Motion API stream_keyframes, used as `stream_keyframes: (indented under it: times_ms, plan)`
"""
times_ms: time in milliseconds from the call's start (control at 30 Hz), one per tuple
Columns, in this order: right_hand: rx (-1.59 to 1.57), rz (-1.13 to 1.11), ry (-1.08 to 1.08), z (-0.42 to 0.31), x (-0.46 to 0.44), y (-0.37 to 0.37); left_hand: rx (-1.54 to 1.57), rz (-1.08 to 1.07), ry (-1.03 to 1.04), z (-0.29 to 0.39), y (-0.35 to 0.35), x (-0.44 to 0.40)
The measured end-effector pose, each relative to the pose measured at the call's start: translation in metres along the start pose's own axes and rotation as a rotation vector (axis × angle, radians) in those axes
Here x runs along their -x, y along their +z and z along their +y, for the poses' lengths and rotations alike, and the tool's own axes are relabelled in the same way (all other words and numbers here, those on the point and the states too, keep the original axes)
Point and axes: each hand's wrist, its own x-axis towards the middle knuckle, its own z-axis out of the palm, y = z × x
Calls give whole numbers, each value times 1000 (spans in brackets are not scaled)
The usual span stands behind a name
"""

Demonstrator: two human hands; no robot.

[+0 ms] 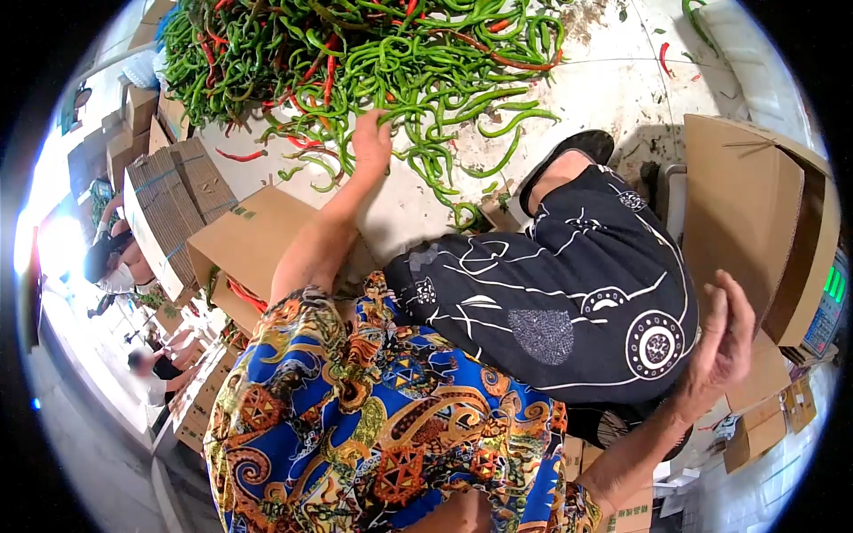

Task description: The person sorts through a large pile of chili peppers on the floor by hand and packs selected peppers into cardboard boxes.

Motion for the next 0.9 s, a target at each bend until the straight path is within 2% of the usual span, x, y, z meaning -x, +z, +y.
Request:
stream_keyframes:
  times_ms: [67, 100, 133, 200, 267, 333, 400, 433, 467, 533, 567, 600, 667, 767, 900]
  plan:
    - [-139, -16, 215, 8, 7, 12, 254, -94, -260, 0, -16, 8]
    - [-312, -24, 287, 8, 14, 21, 388, -207, -451, 25, -33, 12]
    - [-323, -169, 236, 19, 16, 5, 459, -294, -540, 33, -31, 28]
    - [-397, -204, 326, 26, 24, 14, 100, -189, -213, 32, -10, 56]
    - [-441, -189, 417, 35, 32, 22, -39, -159, -238, 26, 22, 79]
    - [-473, -194, 486, 43, 41, 27, -93, -229, -458, 51, 24, 79]
    - [-502, -196, 539, 48, 45, 31, -75, -94, -326, 43, 38, 84]
    - [-518, -203, 561, 52, 47, 34, -43, -65, -360, 35, 41, 81]
    - [-528, -196, 579, 56, 49, 35, -62, -141, -379, 31, 32, 74]
    - [-546, -204, 608, 61, 51, 38, 464, -195, -759, 41, -5, 51]
    - [-556, -213, 613, 63, 50, 39, 732, -213, -713, 54, -30, 45]
    - [-564, -219, 630, 66, 51, 42, 848, -250, -803, 59, -47, 42]
    - [-581, -232, 641, 69, 50, 45, 822, -442, -629, 34, -53, 57]
    - [-589, -245, 654, 70, 52, 47, 780, -744, -664, 50, -61, 83]
    - [-584, -268, 675, 66, 58, 46, 942, -944, -747, 86, -52, 93]
